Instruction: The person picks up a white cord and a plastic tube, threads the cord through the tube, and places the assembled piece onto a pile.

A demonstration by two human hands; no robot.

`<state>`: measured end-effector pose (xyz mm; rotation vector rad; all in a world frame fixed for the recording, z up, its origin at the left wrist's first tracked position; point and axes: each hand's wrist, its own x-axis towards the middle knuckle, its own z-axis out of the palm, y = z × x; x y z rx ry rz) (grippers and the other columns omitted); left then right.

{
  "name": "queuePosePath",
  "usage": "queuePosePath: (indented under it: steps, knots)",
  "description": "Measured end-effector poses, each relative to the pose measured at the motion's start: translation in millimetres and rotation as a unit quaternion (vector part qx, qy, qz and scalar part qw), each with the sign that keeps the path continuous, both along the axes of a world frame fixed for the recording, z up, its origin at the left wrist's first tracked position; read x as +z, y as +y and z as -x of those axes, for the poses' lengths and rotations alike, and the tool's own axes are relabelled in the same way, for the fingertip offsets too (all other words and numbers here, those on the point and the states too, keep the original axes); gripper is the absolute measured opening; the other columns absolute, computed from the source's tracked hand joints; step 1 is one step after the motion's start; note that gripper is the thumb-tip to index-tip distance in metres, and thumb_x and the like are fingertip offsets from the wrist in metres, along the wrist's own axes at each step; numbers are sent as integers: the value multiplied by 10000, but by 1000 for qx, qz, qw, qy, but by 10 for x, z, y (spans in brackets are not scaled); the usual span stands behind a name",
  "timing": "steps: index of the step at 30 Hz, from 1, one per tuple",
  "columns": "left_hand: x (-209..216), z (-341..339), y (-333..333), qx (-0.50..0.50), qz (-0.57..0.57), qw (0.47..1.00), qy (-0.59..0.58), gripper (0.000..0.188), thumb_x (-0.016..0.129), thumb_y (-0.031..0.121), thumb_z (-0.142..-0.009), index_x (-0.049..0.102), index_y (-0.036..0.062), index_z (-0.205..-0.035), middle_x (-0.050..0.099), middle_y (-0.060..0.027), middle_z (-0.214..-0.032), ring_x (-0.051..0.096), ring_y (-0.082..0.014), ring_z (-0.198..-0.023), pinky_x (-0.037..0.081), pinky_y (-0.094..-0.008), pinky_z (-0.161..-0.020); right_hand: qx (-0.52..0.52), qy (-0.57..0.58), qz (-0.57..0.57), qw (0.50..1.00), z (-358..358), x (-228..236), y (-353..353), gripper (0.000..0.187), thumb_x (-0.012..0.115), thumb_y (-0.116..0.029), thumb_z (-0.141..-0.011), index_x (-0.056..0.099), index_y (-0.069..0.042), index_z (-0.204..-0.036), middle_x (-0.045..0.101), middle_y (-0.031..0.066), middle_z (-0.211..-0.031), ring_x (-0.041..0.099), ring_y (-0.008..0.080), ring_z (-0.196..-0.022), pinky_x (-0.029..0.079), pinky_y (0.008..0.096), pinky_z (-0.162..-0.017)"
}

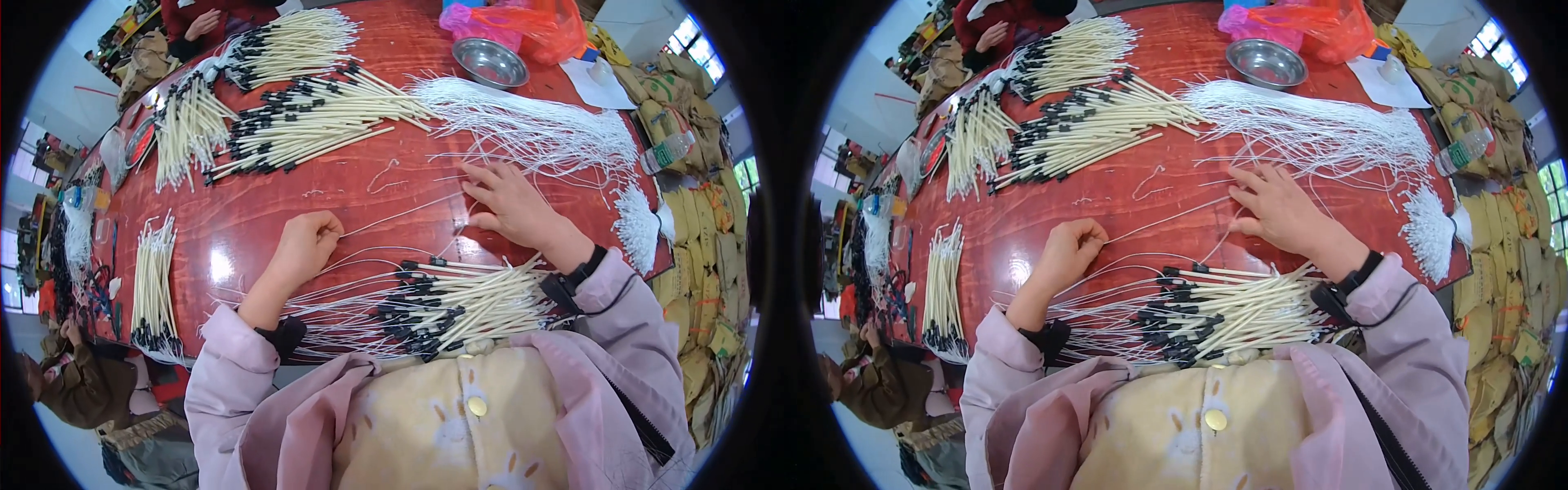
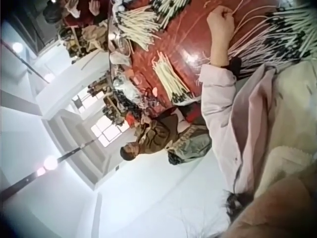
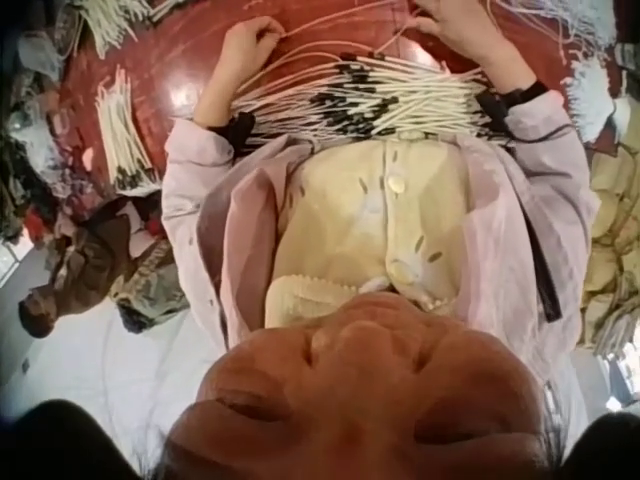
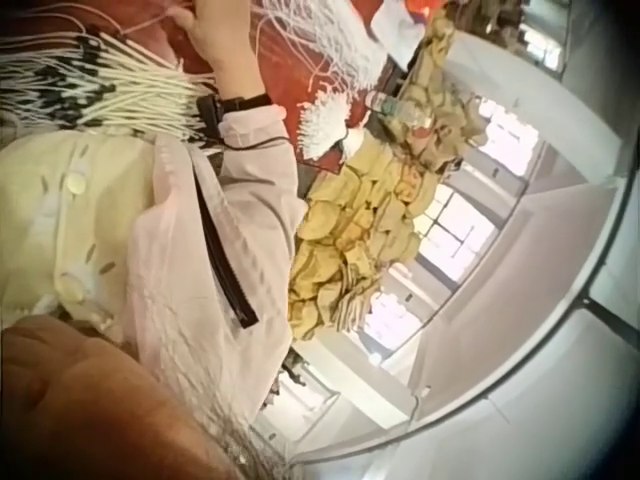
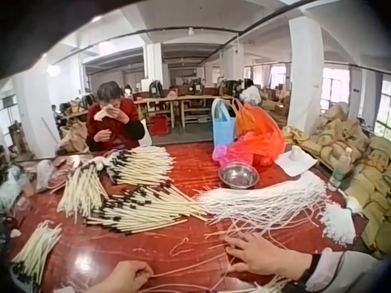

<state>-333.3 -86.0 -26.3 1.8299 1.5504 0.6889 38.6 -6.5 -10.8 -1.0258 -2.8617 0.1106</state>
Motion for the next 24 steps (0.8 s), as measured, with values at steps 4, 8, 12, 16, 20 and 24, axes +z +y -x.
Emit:
queuePosePath:
  steps: [4,8,12,16,20,24]
  knots:
    - [-71,7,98,58,49,997,-3,93,688,3,-847,650,-12,-931,646,-78,-674,617,-137,-621,494,-310,-599,-7,18,10,1000,-195,57,-93,622,673,-455,-881,646,8,-1296,495,135,-1509,483,353,-1255,380,472,-1091]
    - [-76,19,160,66,51,995,50,171,732,13,-814,624,-10,-945,650,-70,-668,621,-143,-614,490,-317,-587,4,11,20,1000,-151,71,-105,640,660,-472,-881,649,27,-1282,540,139,-1463,492,350,-1237,382,465,-1085]
    - [-95,115,261,26,48,993,108,219,755,60,-806,621,-6,-966,656,-89,-668,639,-184,-611,496,-341,-592,2,2,41,999,-110,84,-145,649,653,-481,-885,649,41,-1271,570,139,-1429,498,348,-1228,381,459,-1085]
    - [139,237,513,-23,30,982,183,251,761,142,-817,626,7,-980,684,-122,-730,678,-238,-682,516,-376,-635,7,21,43,999,-176,38,-124,657,644,-492,-891,651,51,-1262,574,145,-1424,504,354,-1216,389,460,-1080]
    - [63,300,929,65,-233,935,260,241,735,217,-837,635,38,-963,692,-132,-883,698,-304,-859,534,-415,-714,16,27,53,998,-192,67,-124,672,638,-505,-894,643,51,-1273,569,146,-1432,504,360,-1220,397,465,-1076]
    - [-163,406,1284,67,-278,890,354,141,694,178,-859,640,74,-937,655,-117,-960,672,-338,-926,532,-467,-748,11,26,46,999,-183,25,-151,684,641,-509,-893,633,52,-1285,562,146,-1445,499,368,-1237,396,469,-1087]
